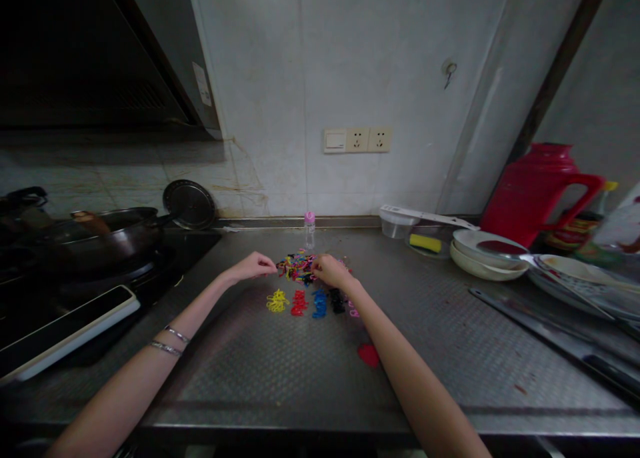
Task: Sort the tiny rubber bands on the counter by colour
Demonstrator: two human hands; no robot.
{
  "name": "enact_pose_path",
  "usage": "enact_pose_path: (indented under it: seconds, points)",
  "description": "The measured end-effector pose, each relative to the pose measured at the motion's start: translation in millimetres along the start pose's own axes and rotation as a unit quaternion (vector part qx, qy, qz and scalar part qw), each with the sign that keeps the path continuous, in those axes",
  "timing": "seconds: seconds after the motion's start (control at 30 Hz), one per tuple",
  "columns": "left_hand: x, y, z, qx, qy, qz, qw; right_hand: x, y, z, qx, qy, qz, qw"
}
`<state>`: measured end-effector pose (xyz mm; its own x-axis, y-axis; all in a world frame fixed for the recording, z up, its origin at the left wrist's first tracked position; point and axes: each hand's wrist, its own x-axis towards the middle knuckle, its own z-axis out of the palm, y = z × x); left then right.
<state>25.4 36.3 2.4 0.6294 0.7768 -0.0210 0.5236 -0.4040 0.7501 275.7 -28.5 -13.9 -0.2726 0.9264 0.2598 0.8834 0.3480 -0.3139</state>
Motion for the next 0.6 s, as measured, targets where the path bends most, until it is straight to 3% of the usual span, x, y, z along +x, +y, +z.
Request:
enact_pose_path:
  seconds: [0.6]
  points:
    - [5.3,-8.7,2.1,0.007,0.036,0.017,0.999,-1.4,1.2,5.8,-0.049,0.011,-0.012,0.999]
